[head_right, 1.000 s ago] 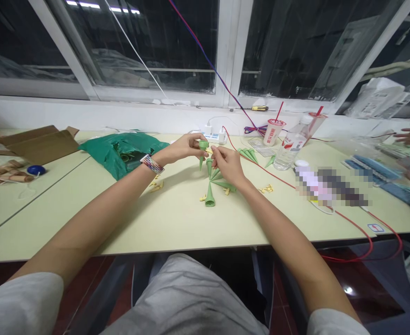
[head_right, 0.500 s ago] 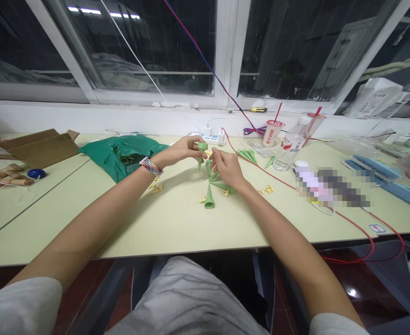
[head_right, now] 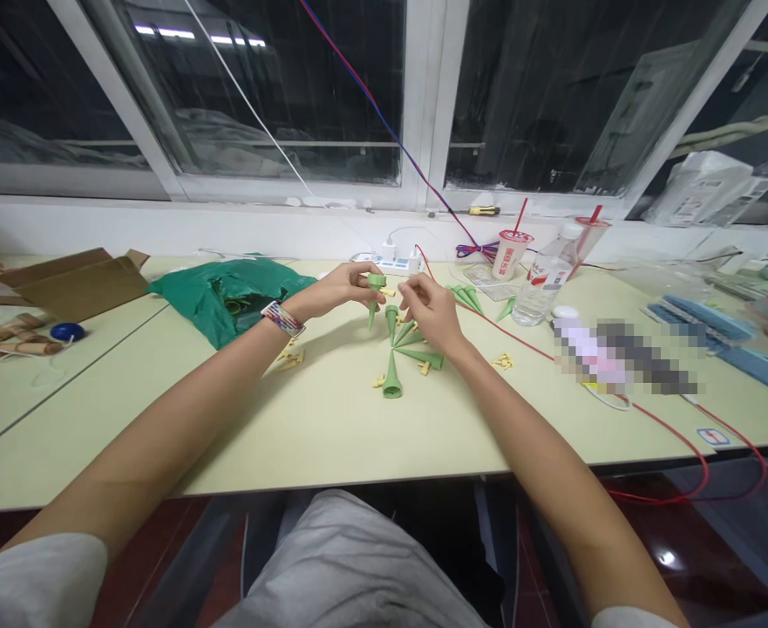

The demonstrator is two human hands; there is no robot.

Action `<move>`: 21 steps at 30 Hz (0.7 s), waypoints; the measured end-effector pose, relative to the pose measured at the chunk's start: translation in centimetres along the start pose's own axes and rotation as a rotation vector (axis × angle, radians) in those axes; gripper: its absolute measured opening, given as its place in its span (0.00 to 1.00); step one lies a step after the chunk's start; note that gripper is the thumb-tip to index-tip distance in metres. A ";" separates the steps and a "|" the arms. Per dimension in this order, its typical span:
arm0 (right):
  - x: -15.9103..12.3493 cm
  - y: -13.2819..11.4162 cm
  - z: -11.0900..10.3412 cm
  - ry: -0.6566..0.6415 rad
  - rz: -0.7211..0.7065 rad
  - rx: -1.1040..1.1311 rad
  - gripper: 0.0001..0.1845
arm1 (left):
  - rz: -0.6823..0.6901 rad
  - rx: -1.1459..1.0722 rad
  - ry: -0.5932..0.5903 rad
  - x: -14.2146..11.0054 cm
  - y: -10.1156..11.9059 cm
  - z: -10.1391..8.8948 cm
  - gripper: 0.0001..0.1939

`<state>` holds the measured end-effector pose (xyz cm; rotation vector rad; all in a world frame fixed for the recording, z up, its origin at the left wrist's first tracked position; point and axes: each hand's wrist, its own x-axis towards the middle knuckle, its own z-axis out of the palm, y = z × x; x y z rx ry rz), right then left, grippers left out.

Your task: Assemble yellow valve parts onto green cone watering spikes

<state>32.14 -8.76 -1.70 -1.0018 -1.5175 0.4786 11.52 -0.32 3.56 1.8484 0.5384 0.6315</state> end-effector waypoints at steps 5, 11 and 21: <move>0.0 0.2 -0.1 -0.099 -0.133 -0.161 0.24 | 0.018 0.007 -0.044 -0.1 0.3 0.3 0.17; -0.3 0.5 0.1 -0.140 -0.015 -0.164 0.34 | 0.020 0.025 -0.060 -0.1 0.5 0.4 0.17; -0.4 -0.4 0.3 -0.092 -0.009 -0.119 0.31 | 0.037 0.043 -0.056 0.0 0.7 0.5 0.17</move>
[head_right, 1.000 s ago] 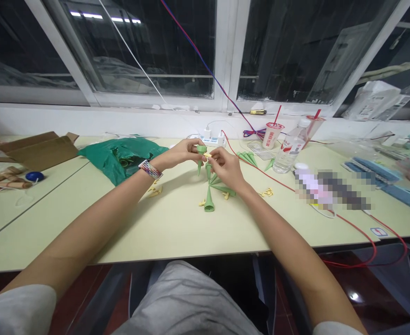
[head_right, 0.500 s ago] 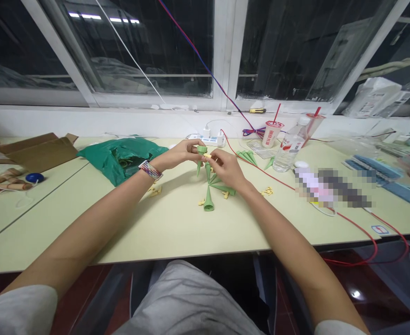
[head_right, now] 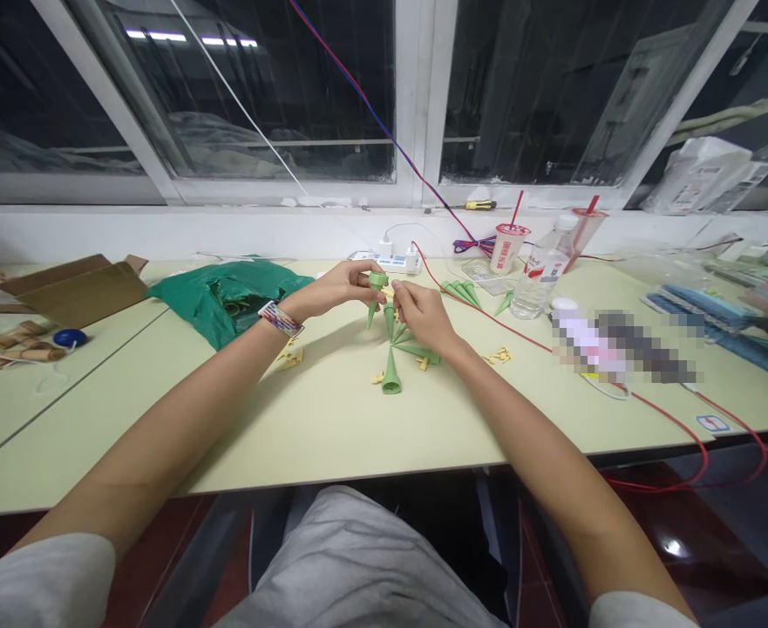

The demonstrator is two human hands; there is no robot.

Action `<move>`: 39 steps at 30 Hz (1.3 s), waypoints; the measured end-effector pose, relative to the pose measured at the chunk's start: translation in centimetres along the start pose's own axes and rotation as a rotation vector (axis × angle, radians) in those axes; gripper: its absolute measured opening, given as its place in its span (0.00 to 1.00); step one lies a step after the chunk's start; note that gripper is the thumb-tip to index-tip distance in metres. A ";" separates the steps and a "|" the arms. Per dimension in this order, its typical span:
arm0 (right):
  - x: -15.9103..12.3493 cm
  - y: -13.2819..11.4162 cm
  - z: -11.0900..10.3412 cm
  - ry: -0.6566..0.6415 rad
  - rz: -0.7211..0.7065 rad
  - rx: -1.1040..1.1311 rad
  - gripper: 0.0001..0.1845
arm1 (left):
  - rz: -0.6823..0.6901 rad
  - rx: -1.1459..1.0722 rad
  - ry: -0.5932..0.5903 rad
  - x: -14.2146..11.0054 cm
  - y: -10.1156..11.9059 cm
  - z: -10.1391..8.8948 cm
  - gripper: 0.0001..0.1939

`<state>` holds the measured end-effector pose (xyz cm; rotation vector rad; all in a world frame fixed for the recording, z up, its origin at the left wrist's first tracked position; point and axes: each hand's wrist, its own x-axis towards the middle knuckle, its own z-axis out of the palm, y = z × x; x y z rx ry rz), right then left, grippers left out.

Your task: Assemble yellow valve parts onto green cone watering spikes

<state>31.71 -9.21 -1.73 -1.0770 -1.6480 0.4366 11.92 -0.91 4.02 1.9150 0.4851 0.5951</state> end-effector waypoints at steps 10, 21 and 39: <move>0.4 -0.2 0.2 -0.012 0.081 0.106 0.32 | -0.009 0.021 -0.018 0.1 0.0 0.1 0.17; 0.6 -0.2 0.4 -0.050 0.213 0.206 0.35 | -0.014 0.066 0.087 0.3 0.4 0.5 0.17; 0.2 -1.0 -0.1 0.128 -0.036 -0.081 0.25 | -0.072 0.024 0.140 0.6 0.9 2.1 0.11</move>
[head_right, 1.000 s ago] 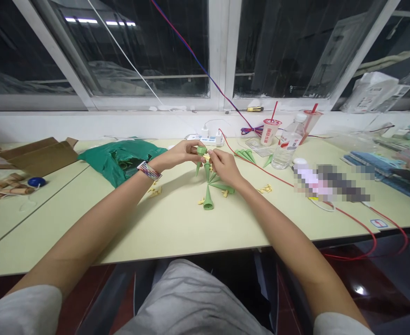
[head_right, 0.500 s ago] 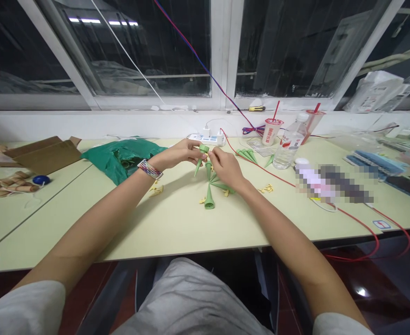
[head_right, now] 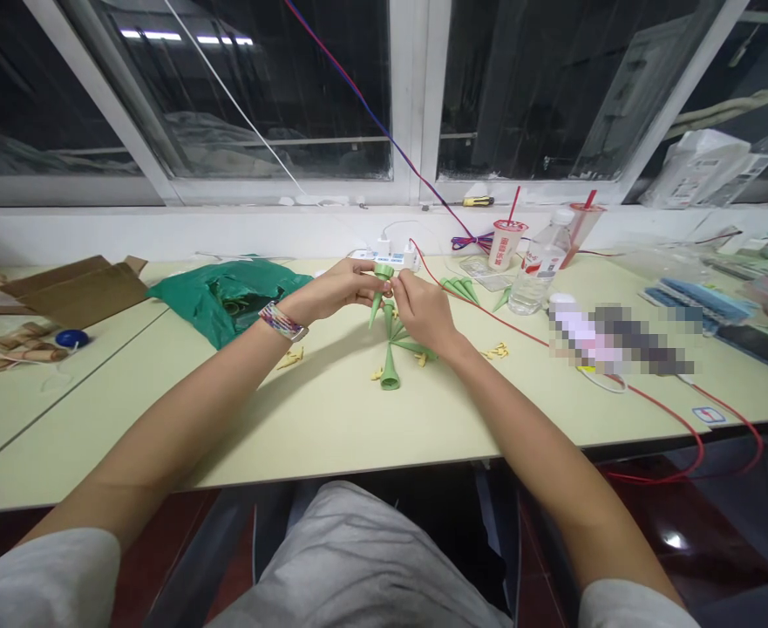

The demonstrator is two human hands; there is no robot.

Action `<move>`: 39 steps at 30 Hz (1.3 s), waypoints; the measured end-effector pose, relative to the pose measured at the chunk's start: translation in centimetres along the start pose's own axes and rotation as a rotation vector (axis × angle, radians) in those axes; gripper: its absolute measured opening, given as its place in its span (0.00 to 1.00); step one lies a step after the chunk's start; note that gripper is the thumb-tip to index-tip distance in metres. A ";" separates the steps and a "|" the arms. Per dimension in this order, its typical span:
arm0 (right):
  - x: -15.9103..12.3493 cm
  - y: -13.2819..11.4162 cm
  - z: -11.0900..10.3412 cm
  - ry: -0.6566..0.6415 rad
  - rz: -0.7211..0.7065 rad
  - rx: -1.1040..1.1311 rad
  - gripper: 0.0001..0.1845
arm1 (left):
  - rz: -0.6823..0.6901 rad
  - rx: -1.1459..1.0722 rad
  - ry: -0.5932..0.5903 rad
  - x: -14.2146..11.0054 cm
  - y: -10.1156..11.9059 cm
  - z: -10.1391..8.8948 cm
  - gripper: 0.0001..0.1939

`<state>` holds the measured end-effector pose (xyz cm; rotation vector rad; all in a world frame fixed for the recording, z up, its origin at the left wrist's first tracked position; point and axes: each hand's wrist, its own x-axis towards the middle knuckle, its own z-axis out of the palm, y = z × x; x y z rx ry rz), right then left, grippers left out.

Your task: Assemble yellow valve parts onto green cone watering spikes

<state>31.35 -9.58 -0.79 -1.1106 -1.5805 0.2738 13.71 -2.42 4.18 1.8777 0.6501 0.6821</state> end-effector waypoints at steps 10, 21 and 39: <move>0.6 0.7 0.7 -0.163 0.390 0.297 0.26 | 0.224 0.267 0.120 -0.3 -0.2 0.3 0.13; 0.7 1.3 1.6 -0.093 0.398 0.415 0.29 | 0.283 0.272 0.138 -0.1 -0.6 0.9 0.12; -0.4 1.0 1.7 -0.044 0.137 0.295 0.24 | -0.161 -0.292 0.101 -0.4 1.0 0.5 0.16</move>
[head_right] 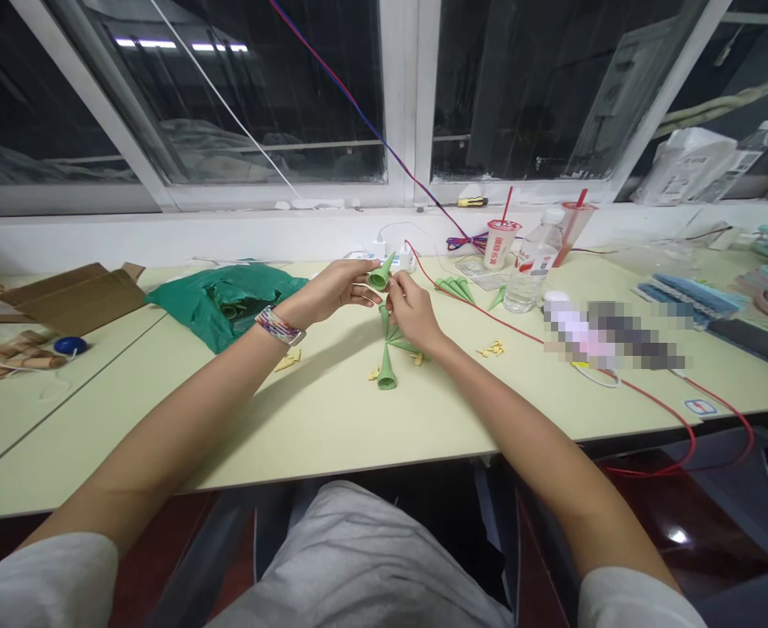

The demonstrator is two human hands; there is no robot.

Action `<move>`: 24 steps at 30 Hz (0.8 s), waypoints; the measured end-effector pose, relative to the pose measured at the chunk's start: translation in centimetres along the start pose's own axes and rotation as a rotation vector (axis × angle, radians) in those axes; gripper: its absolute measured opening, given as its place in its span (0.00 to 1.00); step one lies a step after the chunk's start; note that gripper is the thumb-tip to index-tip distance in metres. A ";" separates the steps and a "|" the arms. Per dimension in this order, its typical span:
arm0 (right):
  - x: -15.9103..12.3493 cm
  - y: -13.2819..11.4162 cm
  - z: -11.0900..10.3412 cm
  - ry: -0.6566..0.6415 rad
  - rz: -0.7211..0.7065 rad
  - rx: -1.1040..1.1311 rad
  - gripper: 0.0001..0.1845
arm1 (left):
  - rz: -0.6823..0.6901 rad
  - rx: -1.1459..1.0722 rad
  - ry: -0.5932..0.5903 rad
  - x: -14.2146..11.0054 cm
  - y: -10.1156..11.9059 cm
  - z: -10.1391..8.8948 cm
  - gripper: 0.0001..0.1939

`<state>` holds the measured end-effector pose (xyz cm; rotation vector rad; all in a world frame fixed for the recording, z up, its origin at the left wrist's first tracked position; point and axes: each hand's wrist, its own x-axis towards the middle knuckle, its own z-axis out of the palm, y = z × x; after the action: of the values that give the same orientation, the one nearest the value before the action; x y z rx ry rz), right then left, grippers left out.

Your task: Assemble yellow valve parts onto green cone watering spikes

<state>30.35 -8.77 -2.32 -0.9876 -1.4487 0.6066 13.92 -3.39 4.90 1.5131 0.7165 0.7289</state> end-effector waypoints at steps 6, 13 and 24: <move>0.0 -0.9 -0.4 -0.060 0.028 -0.083 0.20 | -0.033 -0.004 -0.034 -0.7 0.6 -0.8 0.17; 0.2 -1.1 -2.7 -0.013 0.021 -0.151 0.13 | 0.078 0.718 0.159 -5.1 -1.3 -2.4 0.14; -1.6 0.3 -6.1 -0.021 0.074 -0.223 0.10 | 0.145 1.426 0.066 -10.2 -5.4 0.9 0.15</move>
<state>36.18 -11.12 -2.57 -1.2162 -1.5269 0.5172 8.29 -11.70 -0.88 2.8388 1.3036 0.3004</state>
